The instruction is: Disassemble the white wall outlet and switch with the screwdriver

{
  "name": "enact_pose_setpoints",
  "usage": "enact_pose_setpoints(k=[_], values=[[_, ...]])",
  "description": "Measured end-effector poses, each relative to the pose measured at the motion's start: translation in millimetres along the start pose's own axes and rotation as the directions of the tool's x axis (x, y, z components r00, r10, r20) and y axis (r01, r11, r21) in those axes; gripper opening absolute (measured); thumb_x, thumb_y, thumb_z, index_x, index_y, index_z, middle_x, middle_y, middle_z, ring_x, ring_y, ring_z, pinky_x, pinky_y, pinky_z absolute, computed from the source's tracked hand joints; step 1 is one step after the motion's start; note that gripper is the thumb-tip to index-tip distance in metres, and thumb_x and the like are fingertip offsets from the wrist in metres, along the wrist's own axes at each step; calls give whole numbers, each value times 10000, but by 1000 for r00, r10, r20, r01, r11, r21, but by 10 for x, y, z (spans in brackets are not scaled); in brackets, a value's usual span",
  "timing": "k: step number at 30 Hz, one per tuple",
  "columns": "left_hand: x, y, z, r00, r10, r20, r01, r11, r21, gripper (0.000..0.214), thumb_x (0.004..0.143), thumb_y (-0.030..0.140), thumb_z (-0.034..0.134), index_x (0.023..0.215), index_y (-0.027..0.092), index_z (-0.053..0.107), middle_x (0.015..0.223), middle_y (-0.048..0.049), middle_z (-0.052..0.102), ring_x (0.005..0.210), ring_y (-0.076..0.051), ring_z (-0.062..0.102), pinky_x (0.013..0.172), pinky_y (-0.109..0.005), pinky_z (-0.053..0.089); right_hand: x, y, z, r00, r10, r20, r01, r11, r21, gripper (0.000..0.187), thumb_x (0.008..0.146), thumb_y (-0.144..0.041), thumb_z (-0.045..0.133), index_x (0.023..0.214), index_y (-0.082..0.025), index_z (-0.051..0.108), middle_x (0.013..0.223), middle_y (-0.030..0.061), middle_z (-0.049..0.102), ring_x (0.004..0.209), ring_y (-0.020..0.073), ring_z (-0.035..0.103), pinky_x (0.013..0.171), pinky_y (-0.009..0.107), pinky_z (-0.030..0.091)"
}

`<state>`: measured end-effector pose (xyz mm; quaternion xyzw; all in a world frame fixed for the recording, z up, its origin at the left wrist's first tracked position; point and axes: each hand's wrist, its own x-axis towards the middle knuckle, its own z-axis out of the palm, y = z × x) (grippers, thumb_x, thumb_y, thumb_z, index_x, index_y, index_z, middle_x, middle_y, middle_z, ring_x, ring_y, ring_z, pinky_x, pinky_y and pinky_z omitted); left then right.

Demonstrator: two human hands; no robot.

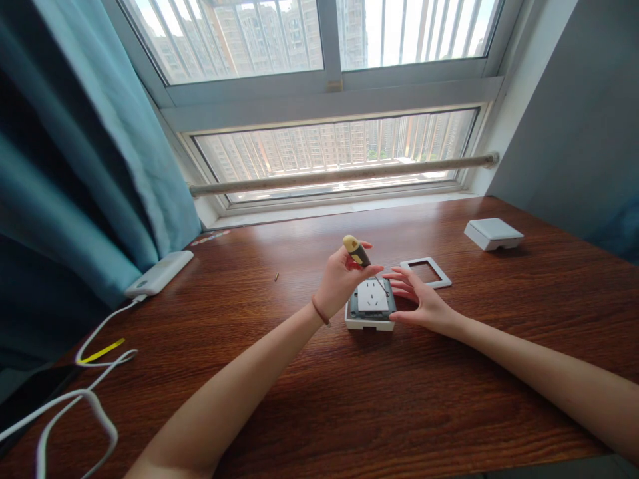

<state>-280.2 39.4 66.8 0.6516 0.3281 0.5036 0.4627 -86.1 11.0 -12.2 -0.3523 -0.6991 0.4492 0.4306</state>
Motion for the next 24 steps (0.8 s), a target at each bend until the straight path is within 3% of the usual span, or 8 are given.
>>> enact_pose_setpoints(k=[6,11,15,20,24], values=[[-7,18,28,999,30,23,-25,979,-201,490,627,182,726,1029,177,444,896,-28,605,798,-159,637,767,-324,503,2,7,1,1000,3,0,-3,1000,2,828,583,-271,780,1253,-259,294,1295,127,423,1178,266,465,1000,484,386],[-17,40,40,995,79,56,-65,971,-229,370,734,193,633,1040,164,426,960,-76,608,867,-185,632,839,-376,469,-1,13,-1,1000,2,2,-2,1000,3,822,586,-272,778,1250,-265,293,1297,124,421,1178,268,464,997,482,388],[-7,12,28,996,79,27,-75,987,-142,361,732,225,636,1033,160,448,937,-67,592,857,-171,598,776,-333,469,-3,19,-4,1000,-7,3,7,1000,-7,824,592,-259,777,1254,-266,288,1299,126,418,1182,261,461,998,474,389],[11,-19,0,994,41,-99,-34,997,74,434,629,303,727,970,158,501,840,-13,548,724,-113,544,611,-224,445,-4,21,-5,1000,-6,6,6,1000,-9,835,592,-265,776,1263,-260,281,1302,131,416,1184,266,459,997,485,388],[18,-28,-17,997,25,-74,-20,997,68,469,628,296,728,1018,160,506,703,34,515,622,-88,529,598,-225,452,-3,31,-6,1000,-5,8,5,1000,0,830,591,-259,777,1259,-258,284,1305,130,413,1184,264,458,1000,481,386]])
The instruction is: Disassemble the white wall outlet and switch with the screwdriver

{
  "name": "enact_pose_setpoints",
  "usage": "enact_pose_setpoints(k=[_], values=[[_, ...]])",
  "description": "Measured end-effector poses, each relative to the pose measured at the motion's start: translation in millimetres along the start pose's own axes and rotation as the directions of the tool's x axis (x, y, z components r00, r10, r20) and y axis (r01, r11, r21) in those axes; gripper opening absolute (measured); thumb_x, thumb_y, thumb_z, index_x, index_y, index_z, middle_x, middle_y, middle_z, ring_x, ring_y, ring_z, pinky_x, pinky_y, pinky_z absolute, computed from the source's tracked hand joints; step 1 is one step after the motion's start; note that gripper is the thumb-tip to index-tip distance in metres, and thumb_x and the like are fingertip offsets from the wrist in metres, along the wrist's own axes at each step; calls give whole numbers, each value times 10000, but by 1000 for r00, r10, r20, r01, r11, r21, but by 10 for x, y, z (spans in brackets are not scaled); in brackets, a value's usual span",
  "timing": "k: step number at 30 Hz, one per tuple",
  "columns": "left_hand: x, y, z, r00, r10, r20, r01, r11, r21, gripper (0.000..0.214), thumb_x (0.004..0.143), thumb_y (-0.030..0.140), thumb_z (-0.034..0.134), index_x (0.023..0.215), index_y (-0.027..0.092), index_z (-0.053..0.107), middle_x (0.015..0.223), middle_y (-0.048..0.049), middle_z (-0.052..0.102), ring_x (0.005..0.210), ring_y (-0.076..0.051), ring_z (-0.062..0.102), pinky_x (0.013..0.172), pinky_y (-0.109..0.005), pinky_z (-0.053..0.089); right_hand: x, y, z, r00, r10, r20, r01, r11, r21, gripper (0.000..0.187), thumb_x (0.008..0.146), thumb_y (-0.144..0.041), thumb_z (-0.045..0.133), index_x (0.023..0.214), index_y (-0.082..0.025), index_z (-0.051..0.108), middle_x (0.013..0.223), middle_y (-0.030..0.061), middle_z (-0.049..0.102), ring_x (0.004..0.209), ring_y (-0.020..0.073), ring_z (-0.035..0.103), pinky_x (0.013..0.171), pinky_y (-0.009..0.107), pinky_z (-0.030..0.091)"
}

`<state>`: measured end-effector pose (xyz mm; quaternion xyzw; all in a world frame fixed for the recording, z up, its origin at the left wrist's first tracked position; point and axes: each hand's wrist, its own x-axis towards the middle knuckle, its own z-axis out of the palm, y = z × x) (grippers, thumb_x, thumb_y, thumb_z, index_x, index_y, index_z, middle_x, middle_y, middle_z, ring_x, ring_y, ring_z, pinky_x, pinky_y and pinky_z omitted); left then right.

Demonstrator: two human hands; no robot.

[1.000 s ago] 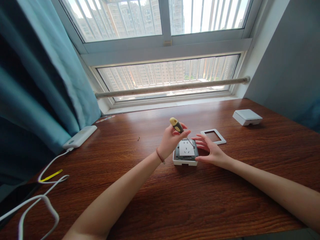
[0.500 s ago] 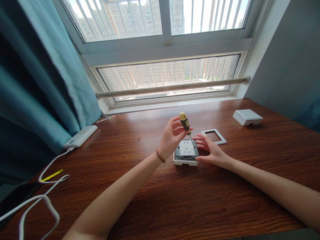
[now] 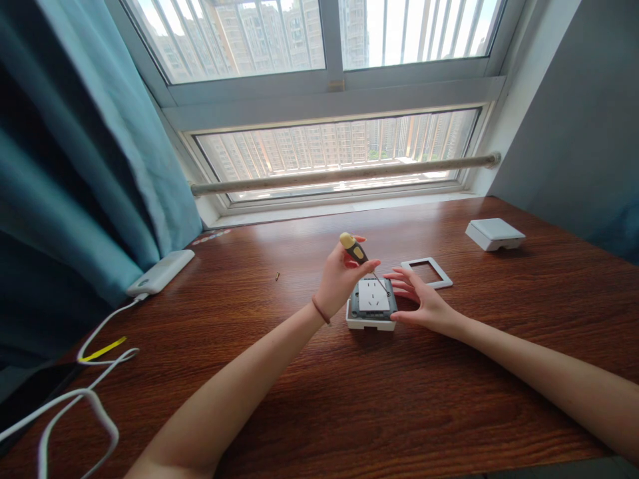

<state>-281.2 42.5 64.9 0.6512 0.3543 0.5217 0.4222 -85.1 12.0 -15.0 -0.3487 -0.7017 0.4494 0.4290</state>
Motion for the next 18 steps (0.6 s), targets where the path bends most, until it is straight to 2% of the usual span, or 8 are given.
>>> enact_pose_setpoints(k=[3,7,11,15,18], values=[[1,1,3,1000,-10,10,11,997,-77,521,614,256,740,1059,163,485,724,30,536,655,-100,558,634,-244,482,0,7,-3,1000,4,2,-4,1000,0,824,596,-252,774,1258,-261,283,1307,128,410,1182,260,461,1003,480,384],[-11,17,24,1000,-7,29,13,979,-205,546,612,199,739,1076,176,450,868,-13,587,778,-149,624,735,-295,510,1,11,-7,1000,3,5,-3,1000,0,825,597,-241,774,1258,-264,281,1309,125,408,1187,257,455,1004,476,385],[-31,49,46,997,29,65,-9,958,-286,525,678,186,692,1120,173,411,884,-41,621,829,-183,643,796,-350,499,2,10,-5,1000,6,6,-6,1000,0,819,602,-238,771,1257,-263,282,1310,124,407,1187,255,455,1005,477,383],[-34,63,53,993,59,104,-26,957,-290,394,751,201,622,1090,152,428,946,-93,629,887,-196,625,821,-369,473,3,10,-6,1000,3,7,-3,1000,0,808,607,-239,768,1256,-262,287,1313,125,403,1186,256,456,1004,479,383],[-28,47,47,993,51,105,-24,970,-244,397,752,222,622,1094,156,431,973,-98,612,913,-191,602,796,-339,470,4,5,-6,1000,-3,6,3,1000,-1,809,606,-240,768,1257,-260,287,1308,126,409,1186,257,456,1004,476,383]])
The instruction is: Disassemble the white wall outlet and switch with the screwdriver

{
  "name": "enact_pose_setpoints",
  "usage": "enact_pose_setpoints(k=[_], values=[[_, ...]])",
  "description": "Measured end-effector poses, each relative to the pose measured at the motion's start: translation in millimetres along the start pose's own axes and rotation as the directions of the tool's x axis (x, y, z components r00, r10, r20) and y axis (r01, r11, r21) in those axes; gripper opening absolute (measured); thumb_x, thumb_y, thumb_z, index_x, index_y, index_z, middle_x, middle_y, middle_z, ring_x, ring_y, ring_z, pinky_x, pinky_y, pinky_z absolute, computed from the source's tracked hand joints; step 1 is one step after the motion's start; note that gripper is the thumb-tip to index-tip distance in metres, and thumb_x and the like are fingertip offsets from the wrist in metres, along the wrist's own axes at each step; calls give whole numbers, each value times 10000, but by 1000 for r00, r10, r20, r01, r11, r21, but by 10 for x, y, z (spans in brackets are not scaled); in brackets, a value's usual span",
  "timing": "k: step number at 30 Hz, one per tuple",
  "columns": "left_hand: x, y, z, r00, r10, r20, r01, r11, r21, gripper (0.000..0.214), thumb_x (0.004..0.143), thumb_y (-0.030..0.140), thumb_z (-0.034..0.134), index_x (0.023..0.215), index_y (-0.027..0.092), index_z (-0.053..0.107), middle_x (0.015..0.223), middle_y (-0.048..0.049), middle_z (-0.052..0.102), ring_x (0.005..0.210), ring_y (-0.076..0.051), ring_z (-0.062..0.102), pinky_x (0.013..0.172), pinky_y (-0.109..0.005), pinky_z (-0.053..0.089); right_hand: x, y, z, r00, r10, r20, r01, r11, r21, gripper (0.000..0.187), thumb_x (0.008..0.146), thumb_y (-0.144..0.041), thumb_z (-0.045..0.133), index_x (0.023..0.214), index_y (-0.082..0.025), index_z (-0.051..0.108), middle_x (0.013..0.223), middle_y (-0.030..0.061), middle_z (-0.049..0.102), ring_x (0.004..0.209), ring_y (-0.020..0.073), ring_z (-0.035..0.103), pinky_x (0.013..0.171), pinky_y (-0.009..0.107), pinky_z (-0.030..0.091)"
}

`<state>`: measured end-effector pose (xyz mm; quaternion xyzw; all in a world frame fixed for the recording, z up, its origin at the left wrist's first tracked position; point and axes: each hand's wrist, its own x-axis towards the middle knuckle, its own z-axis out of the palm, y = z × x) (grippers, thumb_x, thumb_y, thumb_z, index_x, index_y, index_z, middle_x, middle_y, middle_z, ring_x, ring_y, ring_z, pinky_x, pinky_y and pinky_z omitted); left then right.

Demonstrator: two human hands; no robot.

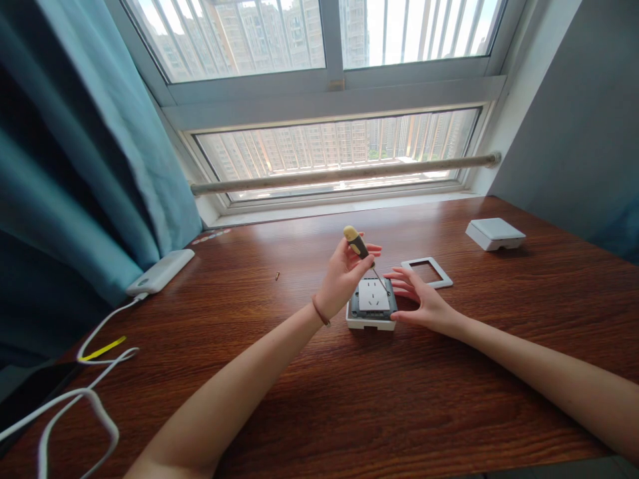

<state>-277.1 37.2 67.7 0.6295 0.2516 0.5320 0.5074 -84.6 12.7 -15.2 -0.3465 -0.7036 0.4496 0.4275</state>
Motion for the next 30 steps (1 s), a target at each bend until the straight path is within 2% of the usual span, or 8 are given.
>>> enact_pose_setpoints(k=[6,8,11,16,21,25,30], values=[[6,-43,-39,996,5,-94,20,963,269,454,651,295,714,1043,170,523,854,-26,558,745,-121,546,643,-233,461,2,-15,4,1000,6,-4,-6,1000,-4,822,595,-250,772,1261,-261,290,1306,126,414,1185,265,458,998,473,387],[10,-54,-50,995,0,-103,32,951,307,472,639,303,722,1051,171,535,795,-6,545,682,-101,525,613,-222,451,2,-12,5,1000,6,-4,-6,1000,-5,824,593,-254,772,1263,-262,291,1306,125,414,1185,267,458,997,474,387],[16,-62,-54,995,-22,-99,46,970,239,519,630,279,728,1085,165,504,757,9,543,661,-97,533,628,-236,468,-1,-4,4,1000,5,-7,-5,1000,-5,819,595,-255,771,1262,-263,295,1304,124,417,1185,267,458,995,472,389],[12,-41,-23,997,-32,-73,35,998,50,519,626,201,725,1069,174,457,850,-14,587,787,-148,617,767,-314,497,-3,0,1,1000,4,-4,-4,1000,-3,816,601,-247,769,1263,-262,292,1306,123,415,1186,258,458,1001,464,384],[-8,1,12,1000,-1,8,1,999,-51,403,724,186,639,1066,167,426,935,-65,602,868,-191,631,825,-373,481,-1,7,4,1000,-6,-5,6,1000,-6,816,600,-270,767,1265,-264,293,1309,124,417,1188,269,456,997,474,384],[-16,-4,12,1000,8,26,-8,1000,-7,393,741,196,621,1084,169,430,952,-73,598,899,-184,604,824,-357,468,-3,12,3,1000,-14,-5,14,1000,-10,819,601,-289,765,1269,-266,291,1307,123,419,1189,274,456,1000,483,379],[-11,-45,-23,997,0,-71,18,970,241,474,662,278,705,1073,176,492,833,-16,554,738,-121,551,643,-236,463,-1,-9,-3,1000,-2,5,2,1000,-14,820,597,-283,771,1267,-270,298,1311,117,415,1189,267,455,1003,475,383]])
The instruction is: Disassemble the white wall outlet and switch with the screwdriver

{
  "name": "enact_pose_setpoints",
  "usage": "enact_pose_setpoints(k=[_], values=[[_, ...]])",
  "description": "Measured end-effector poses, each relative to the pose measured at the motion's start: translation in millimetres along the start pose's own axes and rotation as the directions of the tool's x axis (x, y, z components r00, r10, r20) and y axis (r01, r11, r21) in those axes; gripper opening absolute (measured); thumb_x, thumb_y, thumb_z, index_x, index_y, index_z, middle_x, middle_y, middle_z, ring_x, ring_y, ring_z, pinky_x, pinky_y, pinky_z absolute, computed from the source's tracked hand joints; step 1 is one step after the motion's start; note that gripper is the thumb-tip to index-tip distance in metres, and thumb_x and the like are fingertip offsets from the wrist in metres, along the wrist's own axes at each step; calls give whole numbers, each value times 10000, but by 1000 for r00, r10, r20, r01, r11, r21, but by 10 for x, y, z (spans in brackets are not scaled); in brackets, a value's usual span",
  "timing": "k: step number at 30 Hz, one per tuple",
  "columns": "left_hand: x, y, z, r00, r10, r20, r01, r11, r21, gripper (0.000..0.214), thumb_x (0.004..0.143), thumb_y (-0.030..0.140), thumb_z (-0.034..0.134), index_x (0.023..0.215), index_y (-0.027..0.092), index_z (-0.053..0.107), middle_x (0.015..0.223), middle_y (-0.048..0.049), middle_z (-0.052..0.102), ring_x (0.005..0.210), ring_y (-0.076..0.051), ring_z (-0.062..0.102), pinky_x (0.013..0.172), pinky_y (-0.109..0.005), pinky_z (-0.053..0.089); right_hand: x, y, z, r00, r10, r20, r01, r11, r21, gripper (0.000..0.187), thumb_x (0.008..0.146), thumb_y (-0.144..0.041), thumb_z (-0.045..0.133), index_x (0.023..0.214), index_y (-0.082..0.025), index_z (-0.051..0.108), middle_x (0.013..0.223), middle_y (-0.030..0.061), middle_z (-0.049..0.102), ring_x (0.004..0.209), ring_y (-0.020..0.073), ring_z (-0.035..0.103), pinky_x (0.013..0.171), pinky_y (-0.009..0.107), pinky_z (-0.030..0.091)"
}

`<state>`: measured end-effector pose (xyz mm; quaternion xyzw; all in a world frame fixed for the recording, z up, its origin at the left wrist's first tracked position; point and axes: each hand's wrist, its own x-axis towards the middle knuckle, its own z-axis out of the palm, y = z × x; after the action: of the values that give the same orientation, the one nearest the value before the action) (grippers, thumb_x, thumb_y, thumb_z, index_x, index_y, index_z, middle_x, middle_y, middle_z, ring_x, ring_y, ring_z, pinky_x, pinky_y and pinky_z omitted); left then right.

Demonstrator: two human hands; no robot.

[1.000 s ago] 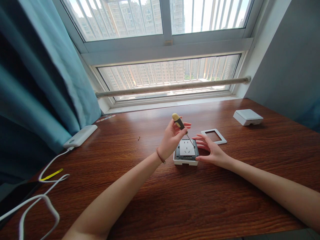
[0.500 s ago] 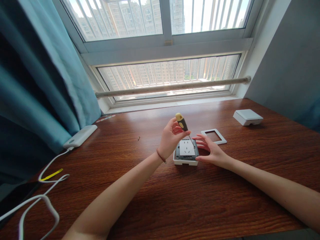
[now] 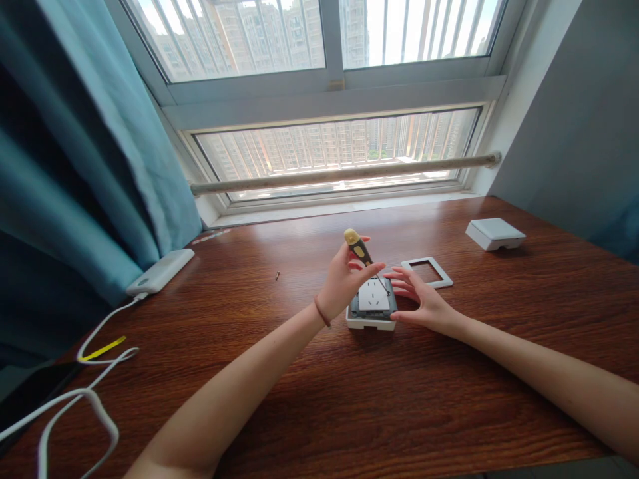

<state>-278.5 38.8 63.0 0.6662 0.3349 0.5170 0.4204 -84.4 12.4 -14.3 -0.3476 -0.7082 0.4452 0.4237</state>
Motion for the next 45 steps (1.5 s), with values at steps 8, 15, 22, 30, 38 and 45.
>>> enact_pose_setpoints(k=[8,15,22,30,38,45], values=[[3,-7,-1,999,-20,25,22,994,-109,559,619,232,739,1096,167,453,803,-8,579,738,-126,591,706,-269,495,1,-11,7,1000,2,-2,-2,1000,9,815,595,-275,773,1263,-266,307,1308,117,418,1182,268,462,1001,474,384],[-23,58,53,994,32,108,1,957,-291,433,723,164,639,1086,183,403,959,-61,591,897,-180,624,850,-360,467,-4,17,9,1000,4,-12,-4,1000,16,825,597,-254,774,1265,-259,290,1304,124,415,1181,258,463,998,464,390],[-31,4,25,999,5,45,-5,1000,-5,462,683,275,689,1077,172,469,900,-47,574,840,-158,571,731,-285,476,5,-15,7,1000,3,-2,-3,1000,6,820,593,-285,773,1266,-261,306,1311,118,415,1183,265,459,1005,476,382],[1,-28,10,1000,-21,11,21,999,40,424,653,290,712,1009,153,527,691,4,565,636,-112,525,623,-246,441,-1,6,-4,1000,2,-3,-2,1000,-3,833,591,-302,772,1269,-267,290,1312,118,421,1183,272,460,1000,490,386],[-20,-6,2,1000,6,-4,-5,988,152,382,674,326,688,992,163,554,683,14,526,605,-97,477,557,-215,392,3,-12,5,1000,2,-2,-2,1000,-5,831,594,-292,773,1272,-265,292,1314,122,418,1186,270,457,1003,486,383],[-12,0,-4,1000,-2,-31,7,989,150,432,601,331,741,950,160,554,636,34,521,574,-100,492,554,-227,404,6,-15,6,1000,-3,-1,3,1000,-6,841,585,-302,776,1272,-267,292,1302,119,433,1180,270,466,1003,492,382]])
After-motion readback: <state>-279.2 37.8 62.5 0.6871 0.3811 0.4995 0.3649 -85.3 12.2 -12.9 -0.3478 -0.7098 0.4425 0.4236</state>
